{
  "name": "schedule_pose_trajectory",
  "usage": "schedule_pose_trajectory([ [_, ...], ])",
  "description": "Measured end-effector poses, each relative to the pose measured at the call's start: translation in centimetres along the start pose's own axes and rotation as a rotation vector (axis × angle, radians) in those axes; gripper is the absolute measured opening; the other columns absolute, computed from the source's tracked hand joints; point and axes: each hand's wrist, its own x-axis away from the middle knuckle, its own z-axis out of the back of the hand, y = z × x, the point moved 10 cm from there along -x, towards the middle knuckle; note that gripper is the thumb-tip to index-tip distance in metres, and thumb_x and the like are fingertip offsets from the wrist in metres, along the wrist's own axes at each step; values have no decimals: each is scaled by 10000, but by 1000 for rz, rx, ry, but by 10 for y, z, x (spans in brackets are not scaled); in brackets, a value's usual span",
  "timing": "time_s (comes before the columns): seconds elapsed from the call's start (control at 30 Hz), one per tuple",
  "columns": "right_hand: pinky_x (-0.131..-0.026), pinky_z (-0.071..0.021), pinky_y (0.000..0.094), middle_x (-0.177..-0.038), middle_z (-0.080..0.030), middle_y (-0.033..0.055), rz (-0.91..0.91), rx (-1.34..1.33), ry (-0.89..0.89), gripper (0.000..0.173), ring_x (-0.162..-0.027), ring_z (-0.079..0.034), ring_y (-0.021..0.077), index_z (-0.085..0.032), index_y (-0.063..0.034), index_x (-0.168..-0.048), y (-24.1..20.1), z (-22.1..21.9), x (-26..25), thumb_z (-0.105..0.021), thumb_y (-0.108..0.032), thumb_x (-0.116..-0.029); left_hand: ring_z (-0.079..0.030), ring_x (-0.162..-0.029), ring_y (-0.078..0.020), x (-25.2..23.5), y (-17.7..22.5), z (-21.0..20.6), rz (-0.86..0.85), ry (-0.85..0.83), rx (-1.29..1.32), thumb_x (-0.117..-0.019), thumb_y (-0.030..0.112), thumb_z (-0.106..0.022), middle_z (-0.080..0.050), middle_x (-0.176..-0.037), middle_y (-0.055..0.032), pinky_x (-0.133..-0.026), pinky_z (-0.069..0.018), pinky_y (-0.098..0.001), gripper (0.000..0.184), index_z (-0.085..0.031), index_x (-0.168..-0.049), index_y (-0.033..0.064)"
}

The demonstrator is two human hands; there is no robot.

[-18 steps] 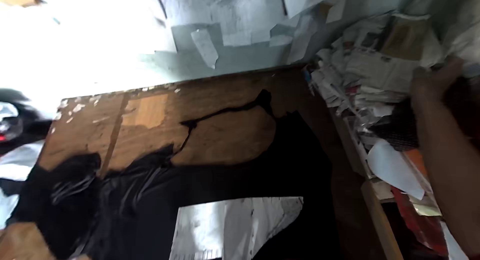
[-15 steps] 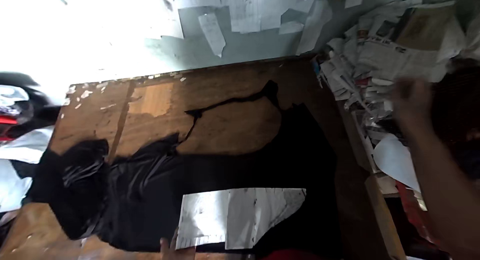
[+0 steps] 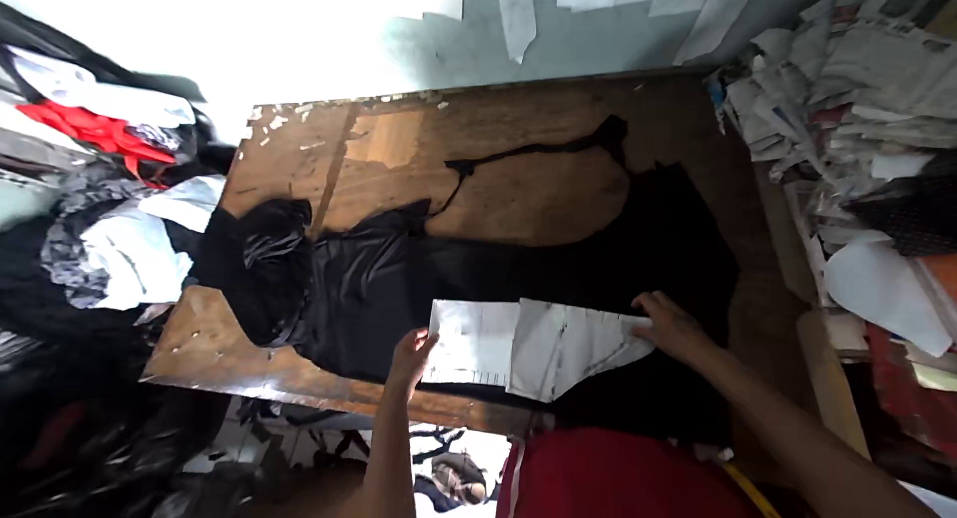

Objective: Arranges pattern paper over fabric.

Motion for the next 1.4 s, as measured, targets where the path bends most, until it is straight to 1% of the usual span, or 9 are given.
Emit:
schedule_pose_trajectory([
  [0.23, -1055, -452, 615, -1279, -635, 241, -69, -48, -7, 337, -1214, -602, 407, -651, -13, -1285, -6, 21, 29, -625, -228, -1027, -624, -878, -68, -10, 53, 45, -337, -86, -26, -1001, 158, -613, -666, -985, -58, -820, -537, -288, 241, -629, -1148, -32],
  [0.4, -917, -547, 561, -1103, -665, 178, 34, -48, 380, 137, -1026, -663, 329, -700, -30, -1090, -25, 92, 79, -654, -122, -999, -654, -946, -4, -9, 81, 90, -512, -108, 141, -968, 167, -637, -679, -1005, 96, -885, -570, -257, 182, -616, -1134, 96],
  [0.63, -1034, -529, 462, -1493, -483, 203, 69, -311, 716, 73, -1346, -530, 290, -662, -24, -991, -5, 75, 133, -674, -21, -919, -649, -1189, -106, -9, 48, 96, -480, -207, 442, -964, 202, -648, -694, -1289, 43, -1014, -543, -297, 127, -672, -1088, 186],
  [0.77, -886, -585, 384, -1494, -452, 267, -107, -383, 641, 149, -1108, -651, 281, -680, 17, -1072, 29, -2, 130, -657, -51, -942, -689, -965, -35, -24, -2, 68, -366, -210, 373, -990, 118, -548, -722, -1064, 86, -868, -592, -255, 149, -628, -1116, 117],
  [0.9, -921, -580, 376, -1459, -482, 274, -229, -345, 561, 210, -1199, -620, 311, -669, 23, -1124, 40, -45, 137, -678, -86, -944, -683, -852, -44, -34, -36, 47, -281, -228, 252, -976, 124, -542, -697, -985, 26, -782, -597, -259, 252, -599, -1195, 12],
  [0.97, -990, -547, 392, -1470, -476, 259, -304, -418, 456, 277, -1286, -564, 318, -636, 18, -1213, 43, -56, 140, -647, -57, -946, -712, -907, -105, -34, -45, 40, -202, -242, 266, -1004, 165, -479, -706, -1083, -39, -819, -612, -309, 331, -544, -1280, -6],
  [1.1, -947, -558, 413, -1352, -564, 222, -363, -690, 338, 447, -1129, -640, 273, -544, 26, -1325, 50, -64, 137, -704, -189, -967, -696, -871, -87, -35, -45, 29, -183, -233, 191, -1007, 184, -564, -678, -1080, -72, -777, -606, -292, 469, -439, -1408, -25],
  [1.23, -867, -572, 415, -1238, -632, 213, -396, -634, 424, 329, -982, -679, 254, -578, 22, -1291, 64, -56, 135, -607, -179, -1031, -633, -725, -22, -40, -30, 28, -327, -173, 42, -916, 79, -673, -656, -912, -35, -684, -567, -226, 528, -457, -1377, -60],
  [1.4, -887, -573, 451, -1159, -653, 228, -495, -623, 379, 488, -977, -683, 294, -467, -3, -1446, 78, -66, 172, -633, -146, -1010, -633, -710, -40, -39, -20, 28, -359, -167, -82, -914, 112, -686, -680, -908, -64, -678, -561, -248, 539, -476, -1386, -43],
])
